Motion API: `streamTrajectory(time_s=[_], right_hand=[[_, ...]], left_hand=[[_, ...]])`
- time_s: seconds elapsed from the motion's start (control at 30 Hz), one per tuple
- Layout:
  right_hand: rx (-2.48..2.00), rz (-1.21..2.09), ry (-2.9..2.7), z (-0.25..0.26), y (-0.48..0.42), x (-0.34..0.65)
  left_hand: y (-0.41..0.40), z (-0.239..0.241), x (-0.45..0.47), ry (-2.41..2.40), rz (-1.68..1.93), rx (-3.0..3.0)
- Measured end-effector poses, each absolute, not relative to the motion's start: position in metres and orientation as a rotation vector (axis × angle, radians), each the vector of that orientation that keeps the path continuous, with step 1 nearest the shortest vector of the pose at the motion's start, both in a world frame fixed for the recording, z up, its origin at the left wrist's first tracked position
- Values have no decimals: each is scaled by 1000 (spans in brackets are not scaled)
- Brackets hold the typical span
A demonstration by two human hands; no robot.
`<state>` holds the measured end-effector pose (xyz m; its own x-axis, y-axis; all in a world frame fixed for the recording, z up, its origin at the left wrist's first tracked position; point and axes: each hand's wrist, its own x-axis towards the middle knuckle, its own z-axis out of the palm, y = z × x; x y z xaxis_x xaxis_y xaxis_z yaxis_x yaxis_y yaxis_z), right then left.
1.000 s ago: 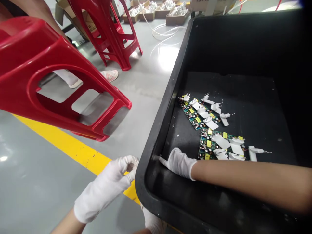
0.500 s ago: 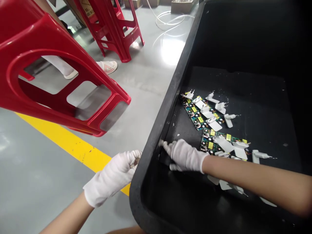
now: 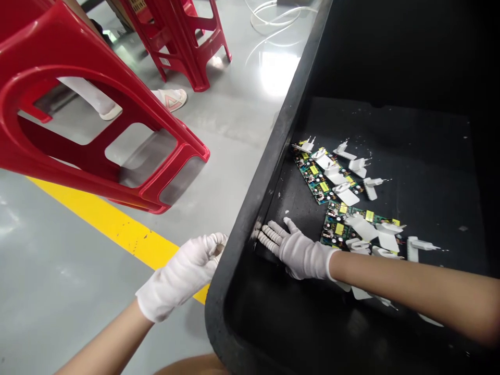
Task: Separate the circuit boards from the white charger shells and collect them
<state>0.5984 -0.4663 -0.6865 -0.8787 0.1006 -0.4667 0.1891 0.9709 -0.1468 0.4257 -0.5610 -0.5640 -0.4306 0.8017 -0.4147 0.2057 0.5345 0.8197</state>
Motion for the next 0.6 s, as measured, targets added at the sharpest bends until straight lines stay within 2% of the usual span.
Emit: streamTrajectory(time_s=[0.13,0.3,0.43,0.6], right_hand=[[125,-253,2652,-687,-466,601],[-244,-174,2780,-677,-453,595],[-331,200,2751,-677,-458,588],[-141,637,2634,-695,-486,588]], left_hand=[[-562,-569,425,1794,865,809],[-564,-568,423,1784,788,907],[-566,-568,417,1791,684,987],[-559,-567,415,1729,567,1075]])
